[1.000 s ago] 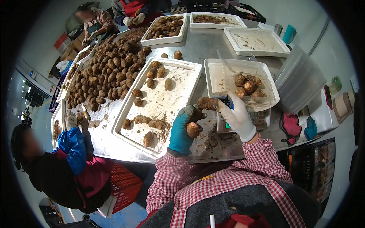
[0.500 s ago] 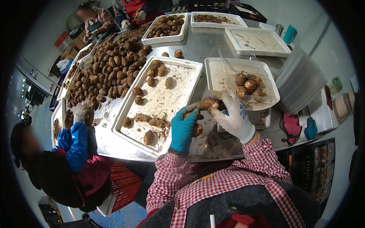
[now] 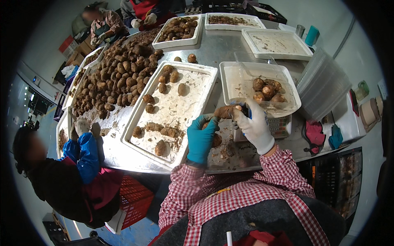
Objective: The person peels brown nuts by hand, removes the shells, and places the peeled nuts into a plastic container on a digital scale. The person repeatedly picks nuts from a tray, peels them, and transfers the contents to the container.
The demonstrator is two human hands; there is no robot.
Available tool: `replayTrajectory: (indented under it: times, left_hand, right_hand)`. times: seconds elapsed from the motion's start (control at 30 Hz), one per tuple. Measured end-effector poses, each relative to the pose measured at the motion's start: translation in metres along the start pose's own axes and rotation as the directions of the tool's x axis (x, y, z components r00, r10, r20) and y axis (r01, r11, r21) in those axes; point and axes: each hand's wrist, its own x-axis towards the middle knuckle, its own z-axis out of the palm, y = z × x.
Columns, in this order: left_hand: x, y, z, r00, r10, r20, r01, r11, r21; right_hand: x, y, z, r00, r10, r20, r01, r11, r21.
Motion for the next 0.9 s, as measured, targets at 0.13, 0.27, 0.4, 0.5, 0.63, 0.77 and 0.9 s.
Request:
replayTrajectory:
  times: [0.13, 0.27, 0.4, 0.5, 0.63, 0.77, 0.9]
  left_hand:
    - [0.0, 0.004, -0.002, 0.995, -0.047, 0.091, 0.053, 0.997, -0.058]
    - [0.001, 0.011, 0.001, 0.993, -0.039, 0.116, 0.041, 0.999, -0.012]
    - [0.003, 0.009, -0.003, 0.988, -0.051, 0.148, 0.045, 0.998, 0.041]
    - [-0.001, 0.013, -0.004, 0.989, -0.07, 0.129, 0.065, 0.997, 0.048]
    - [-0.001, 0.01, -0.007, 0.992, 0.017, 0.126, -0.029, 0.996, 0.088]
    - [0.002, 0.002, -0.009, 0.99, 0.086, 0.113, -0.101, 0.986, 0.132]
    - [0.007, 0.001, -0.011, 0.994, 0.037, 0.102, -0.055, 0.982, 0.181]
  right_hand:
    - [0.003, -0.022, -0.006, 0.999, 0.042, -0.008, -0.043, 0.993, -0.112]
    - [0.003, -0.019, -0.016, 0.999, -0.021, 0.036, 0.032, 0.936, -0.35]
    - [0.005, -0.026, -0.011, 0.99, -0.129, 0.055, 0.14, 0.902, -0.408]
    - [0.009, -0.029, -0.012, 0.973, -0.216, 0.083, 0.23, 0.877, -0.421]
    - [0.009, -0.031, -0.011, 0.974, -0.171, 0.148, 0.216, 0.895, -0.39]
    - [0.01, -0.029, -0.009, 0.954, -0.243, 0.175, 0.295, 0.867, -0.402]
    - [0.009, -0.024, -0.009, 0.958, -0.233, 0.165, 0.283, 0.861, -0.424]
